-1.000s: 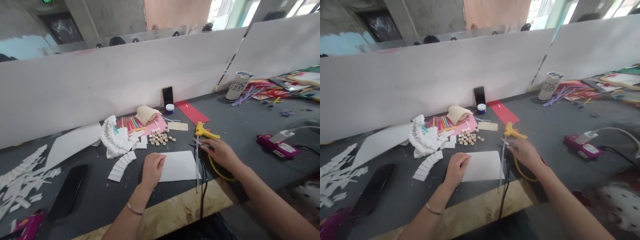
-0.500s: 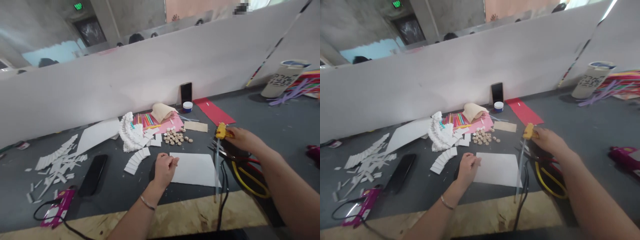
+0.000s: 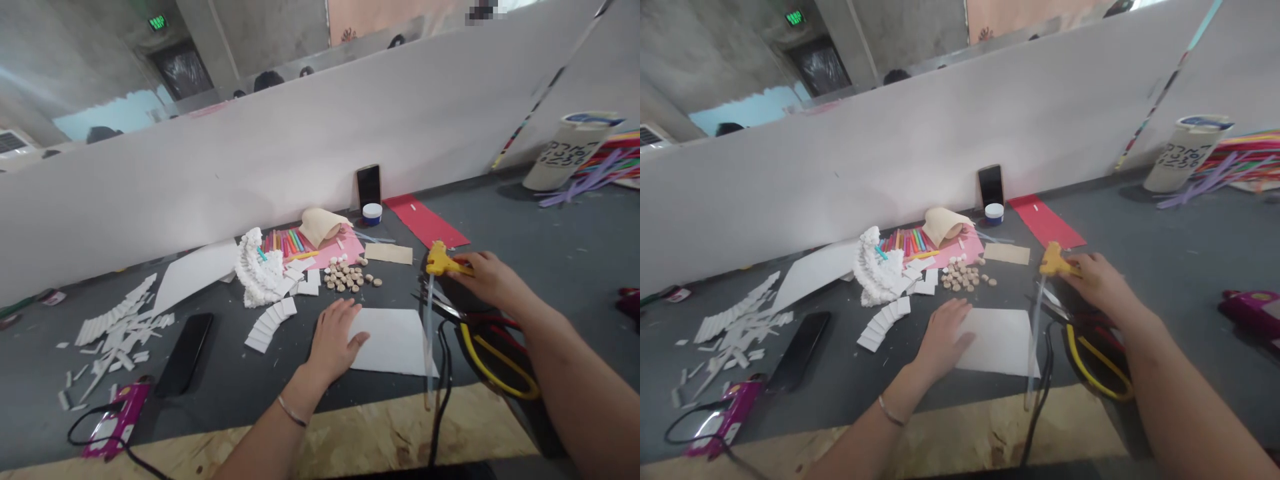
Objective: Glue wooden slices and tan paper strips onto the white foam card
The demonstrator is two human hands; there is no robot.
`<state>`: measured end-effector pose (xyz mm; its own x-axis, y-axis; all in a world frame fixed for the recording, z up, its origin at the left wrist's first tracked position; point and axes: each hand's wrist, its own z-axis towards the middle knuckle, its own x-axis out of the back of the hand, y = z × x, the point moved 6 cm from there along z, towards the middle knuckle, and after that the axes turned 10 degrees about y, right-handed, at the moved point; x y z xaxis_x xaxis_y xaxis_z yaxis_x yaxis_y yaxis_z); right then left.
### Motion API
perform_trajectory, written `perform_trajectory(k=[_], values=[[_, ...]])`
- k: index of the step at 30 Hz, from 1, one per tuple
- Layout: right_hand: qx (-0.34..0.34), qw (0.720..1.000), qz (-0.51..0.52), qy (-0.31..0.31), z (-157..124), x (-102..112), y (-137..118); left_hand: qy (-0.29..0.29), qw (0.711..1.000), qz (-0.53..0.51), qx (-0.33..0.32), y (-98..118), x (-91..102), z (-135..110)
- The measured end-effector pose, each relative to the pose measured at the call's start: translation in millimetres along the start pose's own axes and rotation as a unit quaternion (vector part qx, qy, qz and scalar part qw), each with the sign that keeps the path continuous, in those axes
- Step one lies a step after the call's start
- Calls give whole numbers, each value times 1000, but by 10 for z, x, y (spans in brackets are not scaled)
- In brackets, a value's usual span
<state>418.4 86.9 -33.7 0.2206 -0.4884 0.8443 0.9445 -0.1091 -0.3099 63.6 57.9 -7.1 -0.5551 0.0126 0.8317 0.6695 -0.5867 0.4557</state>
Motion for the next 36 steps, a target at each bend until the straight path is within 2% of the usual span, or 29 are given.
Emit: perform_trajectory(k=[4, 8, 13, 19, 23, 26, 29, 32, 36], values=[[-17, 998, 32, 48, 53, 152, -114, -99, 991, 85, -24, 46, -109, -57], [-53, 994, 57, 81, 66, 176, -188, -128, 986, 108, -8, 30, -26, -144], [-39, 990, 104, 85, 112, 105, -278, -119, 988, 92, 23, -87, 119, -206], [-71, 975, 158, 137, 201, 415, -335, -62, 987, 86, 118, -297, 276, -58], [-100, 964, 216, 116, 184, 507, -457, -60, 985, 82, 140, -373, 394, 37], [-91, 970, 213, 70, 174, 413, -551, -64, 984, 73, 151, -400, 421, 51], [-68, 976, 202, 43, 179, 223, -565, -69, 986, 62, 136, -373, 348, 28], [-49, 982, 173, 61, 194, 31, -489, -50, 991, 71, 106, -329, 253, 0], [-51, 985, 140, 83, 211, -126, -359, 6, 995, 81, 56, -269, 188, -21]])
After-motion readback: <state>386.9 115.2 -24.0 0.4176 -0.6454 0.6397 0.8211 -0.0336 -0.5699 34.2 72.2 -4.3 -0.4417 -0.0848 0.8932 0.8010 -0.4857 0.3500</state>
